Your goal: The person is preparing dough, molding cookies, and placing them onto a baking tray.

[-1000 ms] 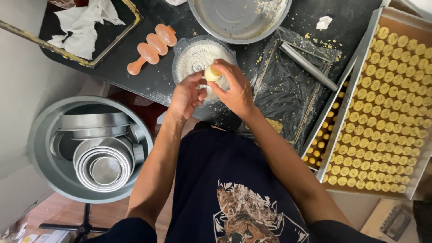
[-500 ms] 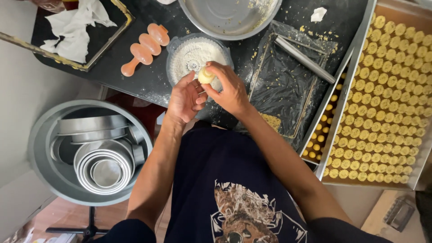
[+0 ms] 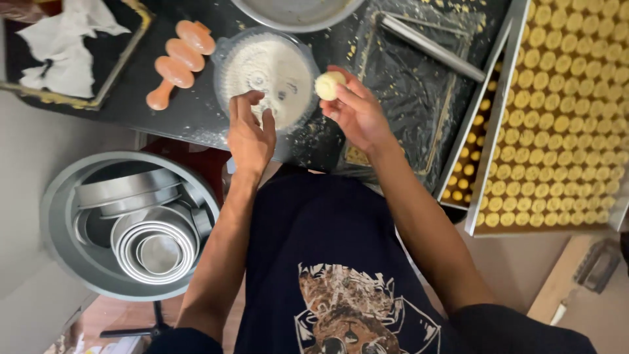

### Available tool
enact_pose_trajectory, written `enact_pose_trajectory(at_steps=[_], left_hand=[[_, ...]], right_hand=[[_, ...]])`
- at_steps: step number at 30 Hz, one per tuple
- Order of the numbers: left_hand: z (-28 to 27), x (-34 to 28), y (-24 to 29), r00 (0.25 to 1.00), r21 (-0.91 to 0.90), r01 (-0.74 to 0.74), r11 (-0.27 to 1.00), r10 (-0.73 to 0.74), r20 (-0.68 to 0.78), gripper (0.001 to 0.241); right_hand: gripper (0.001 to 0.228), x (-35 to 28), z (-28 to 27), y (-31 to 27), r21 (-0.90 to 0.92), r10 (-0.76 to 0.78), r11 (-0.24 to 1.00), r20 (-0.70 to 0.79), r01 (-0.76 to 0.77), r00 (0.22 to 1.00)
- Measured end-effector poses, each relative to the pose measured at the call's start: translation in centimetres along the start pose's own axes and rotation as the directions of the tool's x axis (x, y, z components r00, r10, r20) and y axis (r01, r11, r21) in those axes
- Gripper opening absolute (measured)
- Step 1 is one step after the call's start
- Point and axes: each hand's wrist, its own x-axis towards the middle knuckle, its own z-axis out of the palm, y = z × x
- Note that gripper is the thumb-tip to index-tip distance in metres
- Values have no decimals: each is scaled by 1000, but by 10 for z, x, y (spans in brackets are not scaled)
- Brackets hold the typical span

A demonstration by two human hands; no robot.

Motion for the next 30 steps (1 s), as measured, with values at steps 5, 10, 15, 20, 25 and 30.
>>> enact_pose_trajectory(at_steps=[5, 10, 15, 20, 25, 30], left_hand=[[17, -19, 23, 965, -48, 116, 992, -101, 242, 23], [62, -41, 14, 869, -126, -18, 992, 78, 489, 30], [86, -44, 14, 723, -58, -117, 991, 125, 679, 36], [89, -44, 19, 696, -56, -188, 981, 173, 697, 35], [98, -52, 12, 686, -49, -216, 975, 187, 703, 34], [101, -57, 3, 722, -118, -209, 971, 235, 651, 39]], right_hand=[[44, -50, -46, -13, -101, -84, 992, -119, 73, 989], [46, -91, -89, 14, -506, -256, 859, -304, 72, 918], [59, -119, -60, 23, -945, -453, 318, -80, 77, 888], [59, -129, -58, 34, -969, -437, 216, 17, 123, 899], [60, -131, -62, 41, -983, -455, 79, 115, 168, 883], [61, -131, -63, 46, -979, -454, 61, 148, 196, 879]])
